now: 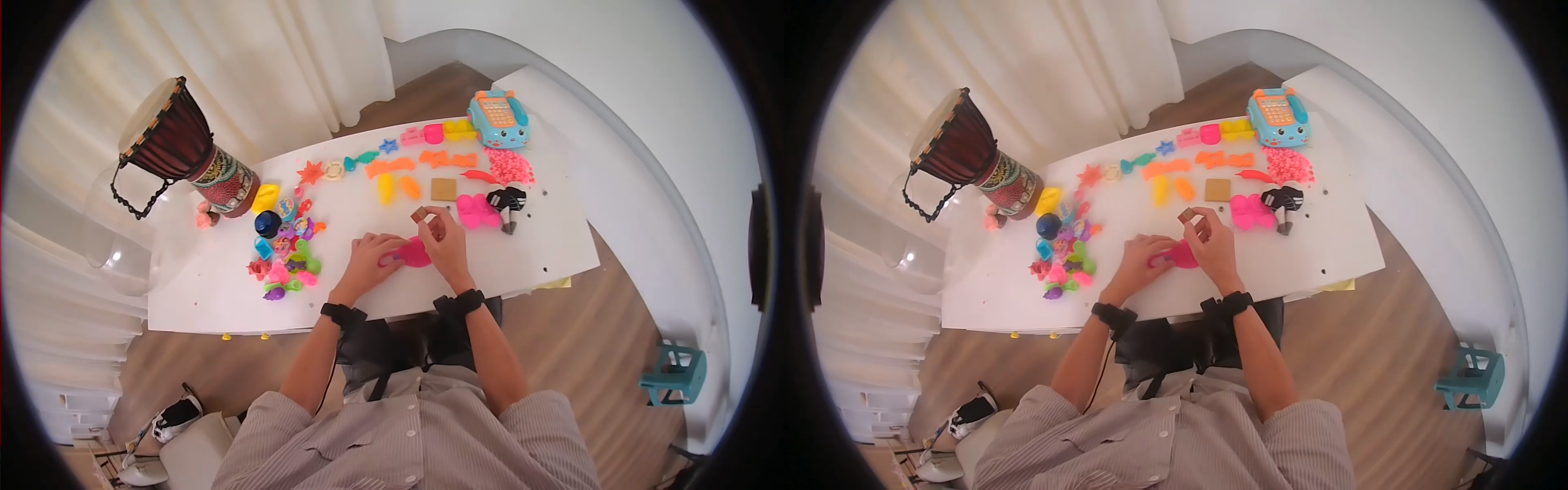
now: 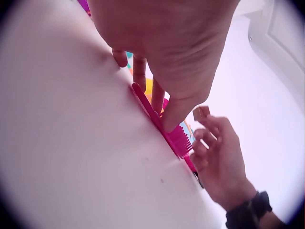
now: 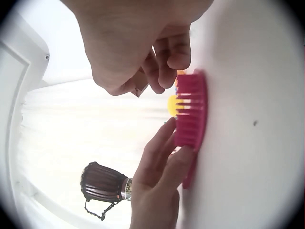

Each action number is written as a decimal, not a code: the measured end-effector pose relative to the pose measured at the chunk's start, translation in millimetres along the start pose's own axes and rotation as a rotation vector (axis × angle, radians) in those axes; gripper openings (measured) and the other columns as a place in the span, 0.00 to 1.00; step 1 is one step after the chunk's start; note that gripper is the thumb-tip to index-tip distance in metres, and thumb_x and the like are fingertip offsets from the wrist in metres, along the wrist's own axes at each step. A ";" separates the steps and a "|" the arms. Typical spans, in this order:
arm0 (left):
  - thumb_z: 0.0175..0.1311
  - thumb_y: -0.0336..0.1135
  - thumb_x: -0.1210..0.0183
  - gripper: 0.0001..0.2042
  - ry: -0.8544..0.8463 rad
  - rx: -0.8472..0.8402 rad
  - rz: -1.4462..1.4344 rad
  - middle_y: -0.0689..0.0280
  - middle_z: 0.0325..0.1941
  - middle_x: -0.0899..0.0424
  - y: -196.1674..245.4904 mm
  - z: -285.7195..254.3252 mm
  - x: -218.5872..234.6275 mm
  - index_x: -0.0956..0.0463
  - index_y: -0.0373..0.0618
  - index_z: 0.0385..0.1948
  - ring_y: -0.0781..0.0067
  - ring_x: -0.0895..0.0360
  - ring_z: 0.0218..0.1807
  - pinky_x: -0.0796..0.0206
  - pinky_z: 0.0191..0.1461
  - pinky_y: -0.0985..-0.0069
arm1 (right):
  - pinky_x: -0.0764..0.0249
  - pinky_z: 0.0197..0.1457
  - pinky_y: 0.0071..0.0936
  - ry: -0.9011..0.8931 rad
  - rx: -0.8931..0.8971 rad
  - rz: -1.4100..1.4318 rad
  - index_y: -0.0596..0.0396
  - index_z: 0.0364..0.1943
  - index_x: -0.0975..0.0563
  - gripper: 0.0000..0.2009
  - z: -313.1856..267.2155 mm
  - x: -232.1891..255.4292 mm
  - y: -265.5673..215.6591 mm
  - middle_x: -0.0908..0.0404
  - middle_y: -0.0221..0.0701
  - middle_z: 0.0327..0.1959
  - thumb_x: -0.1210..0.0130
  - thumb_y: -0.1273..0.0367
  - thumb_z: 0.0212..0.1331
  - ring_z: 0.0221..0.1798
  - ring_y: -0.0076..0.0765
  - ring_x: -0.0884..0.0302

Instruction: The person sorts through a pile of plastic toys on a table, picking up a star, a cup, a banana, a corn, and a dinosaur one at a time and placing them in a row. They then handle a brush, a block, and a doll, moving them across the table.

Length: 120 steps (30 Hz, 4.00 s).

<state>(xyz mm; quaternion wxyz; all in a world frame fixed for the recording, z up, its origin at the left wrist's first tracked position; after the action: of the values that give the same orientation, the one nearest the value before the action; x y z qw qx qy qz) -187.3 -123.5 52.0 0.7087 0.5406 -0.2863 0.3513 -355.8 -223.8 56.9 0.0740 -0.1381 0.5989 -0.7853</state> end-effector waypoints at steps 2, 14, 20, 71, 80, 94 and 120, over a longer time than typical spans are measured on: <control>0.62 0.37 0.30 0.22 -0.038 -0.035 -0.060 0.73 0.61 0.15 18.9 9.5 -15.8 0.17 0.60 0.60 0.62 0.24 0.59 0.41 0.64 0.60 | 0.30 0.29 0.23 0.024 0.031 -0.028 0.58 0.54 0.20 0.14 4.2 18.1 -10.4 0.17 0.29 0.25 0.36 0.70 0.67 0.24 0.19 0.25; 0.66 0.41 0.32 0.29 -0.154 -0.254 -0.102 0.66 0.59 0.20 103.3 48.4 -91.3 0.25 0.63 0.71 0.62 0.23 0.59 0.39 0.62 0.59 | 0.34 0.21 0.18 0.478 -0.133 0.194 0.58 0.51 0.22 0.11 -27.3 189.9 -33.8 0.17 0.31 0.31 0.41 0.65 0.74 0.22 0.19 0.25; 0.66 0.41 0.32 0.29 -0.173 -0.286 -0.097 0.65 0.57 0.23 123.4 62.4 -113.1 0.26 0.66 0.71 0.58 0.23 0.60 0.36 0.61 0.55 | 0.28 0.19 0.21 0.412 -0.349 0.149 0.62 0.53 0.24 0.13 -42.4 202.1 -3.1 0.14 0.38 0.32 0.41 0.66 0.73 0.24 0.27 0.17; 0.65 0.41 0.31 0.15 -0.105 -0.080 -0.094 0.70 0.40 0.16 121.6 59.4 -118.6 0.19 0.55 0.51 0.63 0.18 0.46 0.33 0.56 0.60 | 0.21 0.30 0.26 0.369 -0.359 -0.177 0.59 0.49 0.16 0.16 -34.3 187.5 6.2 0.12 0.37 0.31 0.35 0.62 0.66 0.32 0.29 0.14; 0.66 0.36 0.30 0.25 0.062 0.045 -0.502 0.63 0.50 0.19 117.9 51.4 -53.5 0.24 0.50 0.65 0.68 0.20 0.38 0.25 0.46 0.70 | 0.26 0.26 0.19 -0.102 -0.457 0.121 0.58 0.58 0.18 0.16 -40.7 134.0 -13.1 0.15 0.30 0.33 0.41 0.63 0.74 0.30 0.20 0.21; 0.64 0.29 0.33 0.14 0.234 0.297 -0.275 0.66 0.46 0.15 4.7 1.3 -0.6 0.18 0.46 0.52 0.66 0.17 0.37 0.24 0.45 0.71 | 0.25 0.27 0.20 -0.271 -0.476 0.061 0.60 0.57 0.19 0.15 -47.2 71.1 16.6 0.15 0.31 0.32 0.45 0.65 0.76 0.28 0.20 0.22; 0.64 0.33 0.35 0.10 0.607 0.449 0.203 0.58 0.45 0.11 -149.1 18.4 159.0 0.16 0.45 0.45 0.50 0.14 0.50 0.23 0.52 0.58 | 0.27 0.28 0.40 -0.134 0.081 -0.423 0.50 0.41 0.19 0.03 -35.8 -24.2 6.1 0.24 0.35 0.17 0.42 0.71 0.68 0.20 0.45 0.21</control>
<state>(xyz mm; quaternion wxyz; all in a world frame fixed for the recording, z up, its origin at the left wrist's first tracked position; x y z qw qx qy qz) 26.3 -136.5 97.3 0.5870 0.5226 -0.0317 0.6175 -344.0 -185.7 39.3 -0.0473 -0.3095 0.5184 -0.7958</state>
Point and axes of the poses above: each hand's wrist, its own z-axis towards the middle knuckle, its own x-axis out of the back of the hand, y = z × x, the point moved 4 cm from there along z, towards the middle knuckle
